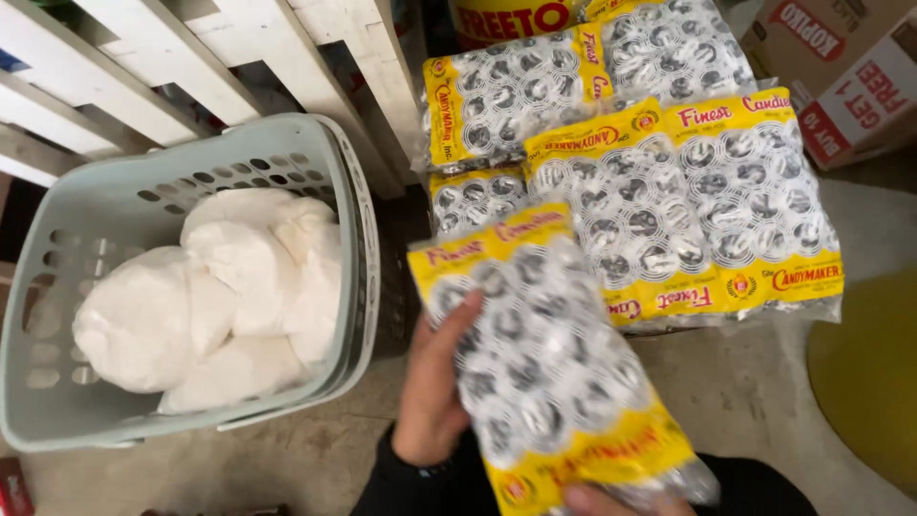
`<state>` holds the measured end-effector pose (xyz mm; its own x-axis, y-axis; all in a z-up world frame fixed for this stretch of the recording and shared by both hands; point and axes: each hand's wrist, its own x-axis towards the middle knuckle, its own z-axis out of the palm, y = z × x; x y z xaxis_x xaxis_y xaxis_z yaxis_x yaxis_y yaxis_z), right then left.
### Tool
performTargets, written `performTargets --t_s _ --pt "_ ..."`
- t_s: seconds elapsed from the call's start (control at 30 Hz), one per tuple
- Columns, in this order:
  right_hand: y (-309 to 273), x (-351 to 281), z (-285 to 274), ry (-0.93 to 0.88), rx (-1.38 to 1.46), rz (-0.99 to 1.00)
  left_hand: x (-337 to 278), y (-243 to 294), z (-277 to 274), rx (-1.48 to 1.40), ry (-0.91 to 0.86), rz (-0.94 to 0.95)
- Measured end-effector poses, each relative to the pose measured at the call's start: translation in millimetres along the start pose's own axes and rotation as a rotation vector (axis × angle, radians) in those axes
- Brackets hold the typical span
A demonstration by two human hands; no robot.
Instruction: Picking up individual bags of candy from the floor and stacking them neatly onto a pile.
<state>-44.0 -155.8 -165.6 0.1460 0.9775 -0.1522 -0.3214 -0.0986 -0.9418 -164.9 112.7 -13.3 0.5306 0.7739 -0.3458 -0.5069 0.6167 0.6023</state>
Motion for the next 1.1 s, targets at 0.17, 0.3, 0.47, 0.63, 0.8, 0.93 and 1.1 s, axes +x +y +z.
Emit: performTargets --t_s 0.17,0.3,0.47,0.63,0.8,0.93,1.1 --pt "-75 122 53 0.042 0.076 0.095 59 57 -2 0.069 -0.065 0.071" --pt "-88 172 69 0.107 0.391 0.197 105 73 1 0.233 -0.135 0.225" --pt "-70 181 60 0.125 0.503 0.284 169 26 -56 0.583 -0.057 0.529" --pt "-70 192 61 0.152 0.516 0.258 164 40 -25 0.609 -0.155 0.555" --pt "-72 191 64 0.176 0.547 0.244 192 17 -57 0.665 -0.068 0.678" --pt "-73 183 63 0.214 0.530 0.236 145 33 -21 0.867 -0.009 0.788" --pt "-73 175 66 0.193 0.575 0.172 122 28 8 1.788 0.016 0.936"
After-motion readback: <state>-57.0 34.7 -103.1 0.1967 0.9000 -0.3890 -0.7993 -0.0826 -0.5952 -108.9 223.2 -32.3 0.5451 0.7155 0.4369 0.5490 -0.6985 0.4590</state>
